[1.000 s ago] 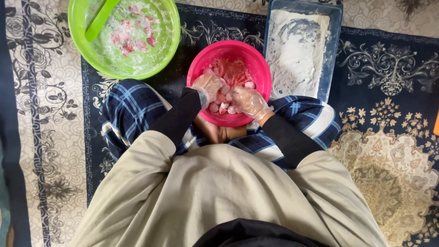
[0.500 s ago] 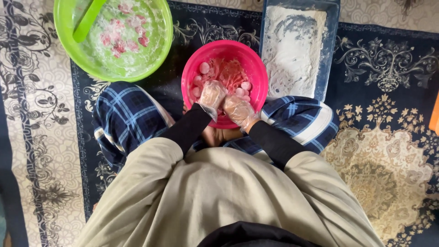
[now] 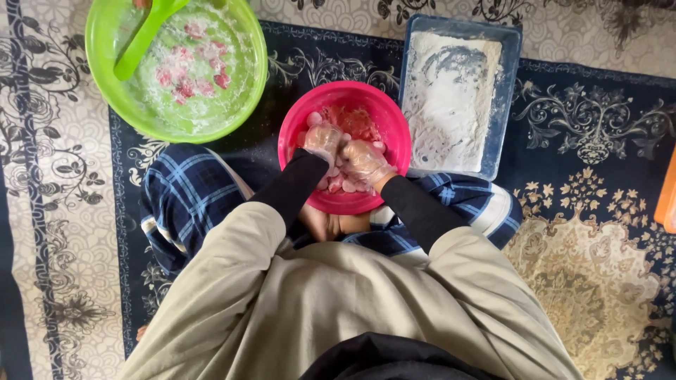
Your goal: Mixing and kneading a pink dough-like substance in a red bowl by hand while sitting on the floor.
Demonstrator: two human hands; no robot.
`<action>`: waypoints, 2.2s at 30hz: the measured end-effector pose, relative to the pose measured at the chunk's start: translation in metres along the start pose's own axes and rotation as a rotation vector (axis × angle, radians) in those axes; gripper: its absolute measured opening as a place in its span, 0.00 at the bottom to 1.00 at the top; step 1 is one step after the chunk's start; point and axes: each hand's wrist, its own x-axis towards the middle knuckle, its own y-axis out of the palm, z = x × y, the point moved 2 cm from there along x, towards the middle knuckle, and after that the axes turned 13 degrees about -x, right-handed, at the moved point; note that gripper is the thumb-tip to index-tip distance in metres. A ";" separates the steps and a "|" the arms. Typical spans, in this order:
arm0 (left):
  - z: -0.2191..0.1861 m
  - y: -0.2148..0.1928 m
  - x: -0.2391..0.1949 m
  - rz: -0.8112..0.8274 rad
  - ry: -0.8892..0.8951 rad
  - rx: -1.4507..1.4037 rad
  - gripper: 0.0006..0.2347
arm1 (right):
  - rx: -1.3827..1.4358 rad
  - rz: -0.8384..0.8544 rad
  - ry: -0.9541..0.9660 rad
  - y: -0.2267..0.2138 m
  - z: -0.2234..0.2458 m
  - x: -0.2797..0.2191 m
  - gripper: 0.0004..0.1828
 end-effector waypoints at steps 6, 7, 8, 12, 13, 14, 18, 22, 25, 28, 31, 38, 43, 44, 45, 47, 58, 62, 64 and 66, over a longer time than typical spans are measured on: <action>0.015 0.041 0.019 0.188 -0.231 -0.067 0.07 | 0.122 0.163 0.142 -0.045 0.001 0.022 0.06; 0.012 0.046 0.022 0.190 -0.230 -0.066 0.07 | 0.124 0.162 0.143 -0.051 0.004 0.022 0.06; 0.010 0.049 0.025 0.112 -0.320 -0.096 0.07 | 0.152 0.151 0.147 -0.057 0.008 0.022 0.06; 0.003 0.072 0.025 -0.211 -0.668 -0.213 0.11 | 0.147 0.052 0.242 -0.057 0.007 0.016 0.10; 0.002 0.075 0.025 -0.215 -0.664 -0.211 0.11 | 0.147 0.046 0.242 -0.045 0.009 0.021 0.10; 0.001 0.078 0.020 -0.334 -0.789 -0.258 0.13 | 0.151 0.093 0.410 -0.030 0.008 0.021 0.11; 0.013 0.022 -0.007 -0.022 -0.904 -0.647 0.21 | 0.275 0.116 0.779 -0.003 0.011 0.020 0.10; 0.016 0.014 -0.008 0.115 -0.832 -0.543 0.19 | 0.323 0.112 0.934 0.020 0.004 0.027 0.13; 0.018 0.017 -0.014 0.095 -0.712 -0.514 0.15 | 0.338 0.119 0.965 0.034 0.001 0.024 0.14; 0.019 0.005 -0.014 0.115 -0.579 -0.425 0.11 | 0.319 0.045 0.769 0.016 -0.003 0.017 0.10; 0.017 -0.012 -0.015 0.145 -0.392 -0.297 0.10 | 0.054 0.080 0.478 -0.030 0.010 -0.005 0.13; 0.022 0.005 -0.019 0.373 -0.193 -0.009 0.36 | -0.124 0.214 0.286 -0.124 0.041 -0.045 0.35; 0.014 0.001 -0.019 0.512 -0.227 0.037 0.33 | -0.288 0.043 0.206 -0.082 0.027 -0.048 0.36; 0.015 0.005 -0.018 0.478 -0.227 0.035 0.29 | -0.411 -0.067 0.165 -0.070 0.022 -0.047 0.34; 0.015 0.009 -0.016 0.445 -0.227 0.032 0.26 | -0.533 -0.176 0.123 -0.058 0.019 -0.047 0.32; 0.002 -0.012 -0.025 0.375 -0.187 0.016 0.23 | -0.520 -0.189 0.132 -0.033 0.005 -0.043 0.31; 0.055 0.103 0.012 0.205 -0.288 -0.166 0.19 | -0.632 -0.288 0.099 0.023 -0.018 -0.025 0.29; 0.084 0.152 0.017 0.181 -0.247 -0.183 0.15 | -0.533 -0.289 0.116 0.014 -0.014 -0.024 0.20; 0.089 0.163 0.024 0.090 -0.210 -0.148 0.14 | -0.470 -0.275 0.135 -0.002 -0.012 -0.020 0.15; 0.085 0.170 0.021 0.028 -0.090 -0.116 0.10 | -0.439 -0.253 0.199 -0.012 -0.007 -0.020 0.13</action>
